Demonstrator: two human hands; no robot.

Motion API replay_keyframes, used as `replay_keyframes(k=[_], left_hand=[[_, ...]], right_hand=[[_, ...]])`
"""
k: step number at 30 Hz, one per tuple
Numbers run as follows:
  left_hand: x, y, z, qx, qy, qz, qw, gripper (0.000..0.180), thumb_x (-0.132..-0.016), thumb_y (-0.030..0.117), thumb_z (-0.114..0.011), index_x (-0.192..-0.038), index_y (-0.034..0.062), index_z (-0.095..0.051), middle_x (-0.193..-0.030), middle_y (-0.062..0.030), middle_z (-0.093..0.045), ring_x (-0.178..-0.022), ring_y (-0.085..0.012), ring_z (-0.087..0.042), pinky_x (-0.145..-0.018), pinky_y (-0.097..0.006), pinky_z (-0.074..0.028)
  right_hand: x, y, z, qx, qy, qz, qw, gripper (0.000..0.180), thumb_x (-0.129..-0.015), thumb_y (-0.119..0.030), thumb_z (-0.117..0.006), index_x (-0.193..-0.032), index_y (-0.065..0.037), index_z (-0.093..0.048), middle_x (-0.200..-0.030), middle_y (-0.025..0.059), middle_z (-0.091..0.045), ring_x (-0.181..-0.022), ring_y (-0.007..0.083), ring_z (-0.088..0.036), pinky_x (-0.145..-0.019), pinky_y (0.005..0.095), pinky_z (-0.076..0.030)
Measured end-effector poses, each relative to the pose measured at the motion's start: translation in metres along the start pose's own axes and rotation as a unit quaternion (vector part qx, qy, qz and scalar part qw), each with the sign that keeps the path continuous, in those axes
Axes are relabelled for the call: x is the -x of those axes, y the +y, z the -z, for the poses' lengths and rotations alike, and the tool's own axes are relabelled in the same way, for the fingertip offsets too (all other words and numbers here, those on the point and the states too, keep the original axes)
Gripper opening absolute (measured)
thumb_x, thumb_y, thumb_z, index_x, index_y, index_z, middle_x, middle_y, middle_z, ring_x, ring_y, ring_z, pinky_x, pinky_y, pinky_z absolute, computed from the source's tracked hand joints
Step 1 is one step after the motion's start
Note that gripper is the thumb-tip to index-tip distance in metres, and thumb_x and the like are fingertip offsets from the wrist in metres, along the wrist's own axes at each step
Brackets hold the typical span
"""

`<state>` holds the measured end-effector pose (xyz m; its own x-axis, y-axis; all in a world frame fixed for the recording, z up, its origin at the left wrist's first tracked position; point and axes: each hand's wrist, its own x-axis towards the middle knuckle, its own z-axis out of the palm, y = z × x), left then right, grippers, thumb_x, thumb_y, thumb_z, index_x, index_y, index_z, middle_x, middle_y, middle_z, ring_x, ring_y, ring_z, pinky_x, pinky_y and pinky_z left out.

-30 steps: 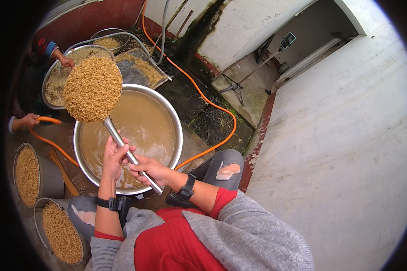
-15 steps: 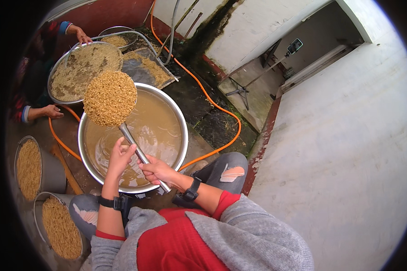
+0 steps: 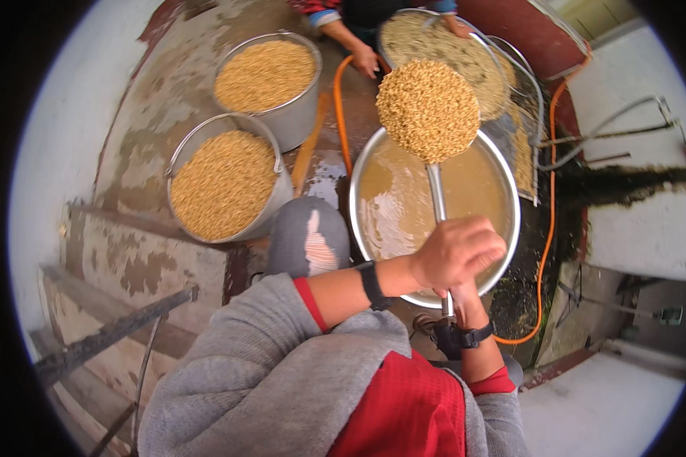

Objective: The person uses a large mesh strainer to scoop grains from a large basin of water and transfers them into metal buckets. They also use an orange hose to add water to the basin and stir the contents with the strainer.

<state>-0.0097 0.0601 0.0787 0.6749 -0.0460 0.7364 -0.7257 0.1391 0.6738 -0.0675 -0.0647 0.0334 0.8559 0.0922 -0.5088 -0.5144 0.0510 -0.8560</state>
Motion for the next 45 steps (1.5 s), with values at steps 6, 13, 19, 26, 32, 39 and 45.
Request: replay_keyframes(k=[6, 13, 19, 26, 32, 39, 45], left_hand=[[0.001, 0.007, -0.001, 0.022, 0.043, -0.088, 0.995, 0.013, -0.080, 0.017, -0.062, -0.075, 0.0083, -0.052, -0.069, -0.0054, -0.044, -0.061, -0.0232, -0.052, -0.053, -0.036, -0.043], [-0.003, 0.007, 0.017, 0.009, 0.071, -0.092, 0.993, 0.011, -0.079, 0.014, -0.063, -0.079, 0.0087, -0.053, -0.072, -0.0032, -0.046, -0.061, -0.0207, -0.052, -0.050, -0.034, -0.042], [-0.006, 0.010, 0.027, 0.013, 0.090, -0.089, 0.992, 0.011, -0.079, 0.012, -0.061, -0.075, 0.0087, -0.052, -0.070, -0.0040, -0.044, -0.061, -0.0220, -0.052, -0.050, -0.035, -0.041], [-0.009, 0.011, 0.030, 0.019, 0.105, -0.087, 0.991, 0.009, -0.080, 0.012, -0.060, -0.076, 0.0078, -0.053, -0.071, -0.0037, -0.046, -0.058, -0.0212, -0.052, -0.047, -0.034, -0.040], [-0.008, 0.012, 0.030, 0.012, 0.100, -0.050, 0.994, 0.013, -0.078, 0.012, -0.062, -0.071, 0.0078, -0.051, -0.068, -0.0052, -0.044, -0.061, -0.0242, -0.052, -0.051, -0.036, -0.041], [-0.007, 0.010, 0.027, 0.013, 0.101, -0.038, 0.994, 0.013, -0.077, 0.012, -0.062, -0.072, 0.0080, -0.051, -0.069, -0.0049, -0.045, -0.062, -0.0238, -0.053, -0.052, -0.036, -0.042], [-0.006, 0.009, 0.026, -0.005, 0.096, -0.035, 0.995, 0.013, -0.078, 0.013, -0.062, -0.072, 0.0080, -0.051, -0.069, -0.0050, -0.045, -0.063, -0.0238, -0.053, -0.052, -0.036, -0.043]], right_hand=[[-0.047, -0.028, -0.039, -0.025, -0.198, -0.041, 0.979, 0.023, -0.093, -0.009, -0.050, -0.115, -0.008, -0.042, -0.055, -0.0077, -0.028, -0.040, 0.0040, -0.024, -0.036, 0.0207, -0.020], [-0.091, -0.054, -0.104, 0.077, -0.325, -0.153, 0.930, 0.021, -0.093, -0.008, -0.048, -0.112, -0.012, -0.041, -0.049, -0.0069, -0.028, -0.034, 0.0047, -0.024, -0.031, 0.0222, -0.019], [-0.116, -0.042, -0.130, 0.208, -0.374, -0.111, 0.897, 0.024, -0.092, -0.006, -0.048, -0.114, -0.010, -0.040, -0.049, -0.0062, -0.033, -0.032, 0.0054, -0.028, -0.030, 0.0214, -0.023], [-0.127, -0.030, -0.139, 0.459, -0.294, 0.142, 0.827, 0.036, -0.085, -0.005, -0.057, -0.117, -0.007, -0.042, -0.071, 0.0137, -0.058, -0.068, 0.0276, -0.061, -0.064, 0.0385, -0.046], [-0.132, -0.026, -0.148, 0.492, -0.231, 0.263, 0.797, 0.036, -0.084, -0.003, -0.055, -0.118, -0.007, -0.042, -0.075, 0.0220, -0.057, -0.071, 0.0394, -0.059, -0.062, 0.0421, -0.045], [-0.132, -0.034, -0.147, 0.520, -0.191, 0.295, 0.779, 0.038, -0.084, -0.005, -0.056, -0.119, -0.007, -0.041, -0.078, 0.0244, -0.058, -0.074, 0.0434, -0.059, -0.061, 0.0458, -0.046], [-0.127, -0.033, -0.145, 0.331, -0.259, 0.153, 0.894, 0.031, -0.089, -0.008, -0.054, -0.118, -0.007, -0.041, -0.059, 0.0066, -0.049, -0.044, 0.0204, -0.049, -0.041, 0.0306, -0.038]])
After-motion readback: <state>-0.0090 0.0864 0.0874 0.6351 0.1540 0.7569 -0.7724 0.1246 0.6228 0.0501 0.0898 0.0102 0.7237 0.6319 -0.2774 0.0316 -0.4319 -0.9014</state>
